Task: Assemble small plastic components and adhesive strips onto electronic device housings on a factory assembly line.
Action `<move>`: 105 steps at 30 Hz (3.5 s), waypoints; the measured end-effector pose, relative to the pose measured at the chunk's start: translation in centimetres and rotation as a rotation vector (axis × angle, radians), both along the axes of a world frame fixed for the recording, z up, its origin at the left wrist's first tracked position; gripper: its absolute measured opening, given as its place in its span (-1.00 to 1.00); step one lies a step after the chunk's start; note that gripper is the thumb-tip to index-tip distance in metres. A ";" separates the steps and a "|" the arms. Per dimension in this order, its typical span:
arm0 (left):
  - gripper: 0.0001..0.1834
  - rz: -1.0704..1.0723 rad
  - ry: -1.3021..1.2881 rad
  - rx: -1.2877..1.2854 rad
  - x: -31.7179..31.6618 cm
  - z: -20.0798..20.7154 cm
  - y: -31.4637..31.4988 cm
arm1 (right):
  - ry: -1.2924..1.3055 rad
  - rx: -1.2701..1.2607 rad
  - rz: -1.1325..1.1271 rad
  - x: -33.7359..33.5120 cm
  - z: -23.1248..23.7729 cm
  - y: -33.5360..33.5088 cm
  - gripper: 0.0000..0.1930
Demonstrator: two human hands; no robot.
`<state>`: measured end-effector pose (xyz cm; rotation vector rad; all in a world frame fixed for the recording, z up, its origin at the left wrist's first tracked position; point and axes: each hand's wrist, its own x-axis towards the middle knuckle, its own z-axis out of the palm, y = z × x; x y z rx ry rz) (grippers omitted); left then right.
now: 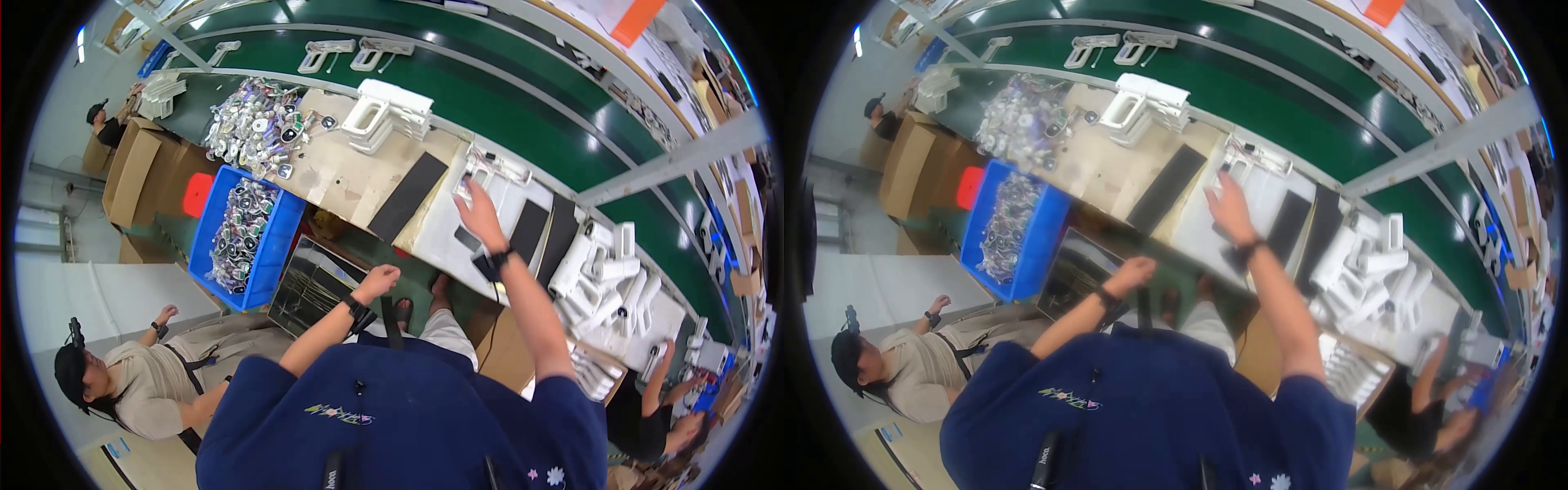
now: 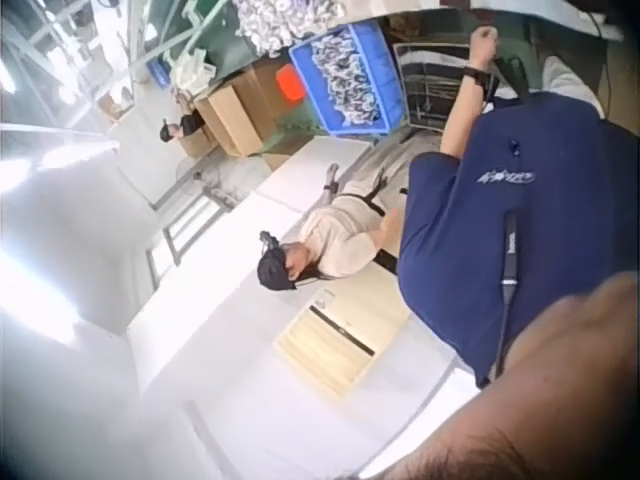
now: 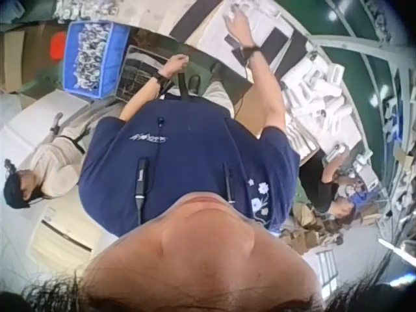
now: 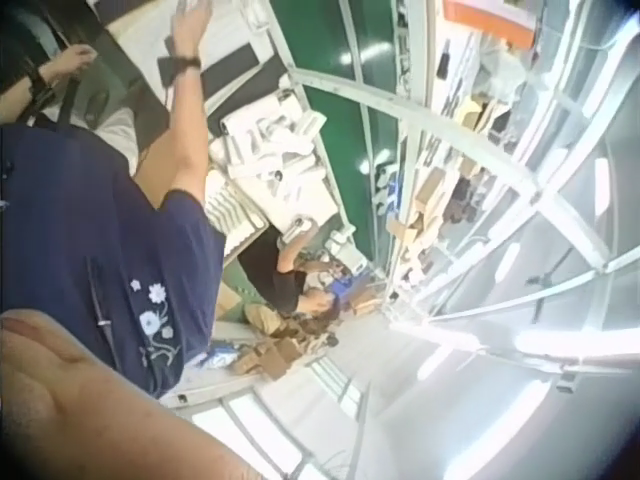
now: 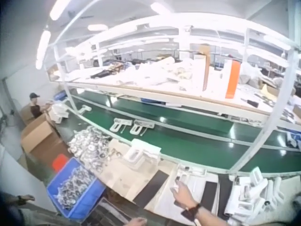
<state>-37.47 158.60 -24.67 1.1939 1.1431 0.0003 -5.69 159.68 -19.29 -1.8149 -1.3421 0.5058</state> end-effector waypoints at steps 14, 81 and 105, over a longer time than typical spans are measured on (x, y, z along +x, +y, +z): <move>-0.64 0.339 0.205 -0.154 0.8 3.8 -1.1 | -0.454 -0.162 0.247 2.5 -0.9 30.4 -0.19; -0.74 0.352 0.925 1.025 16.6 -10.1 14.2 | 0.053 -0.307 0.024 25.3 -1.4 3.9 -0.33; -0.84 0.530 0.855 0.895 16.6 -9.7 13.7 | 0.017 -0.241 0.255 22.1 0.0 7.7 -0.27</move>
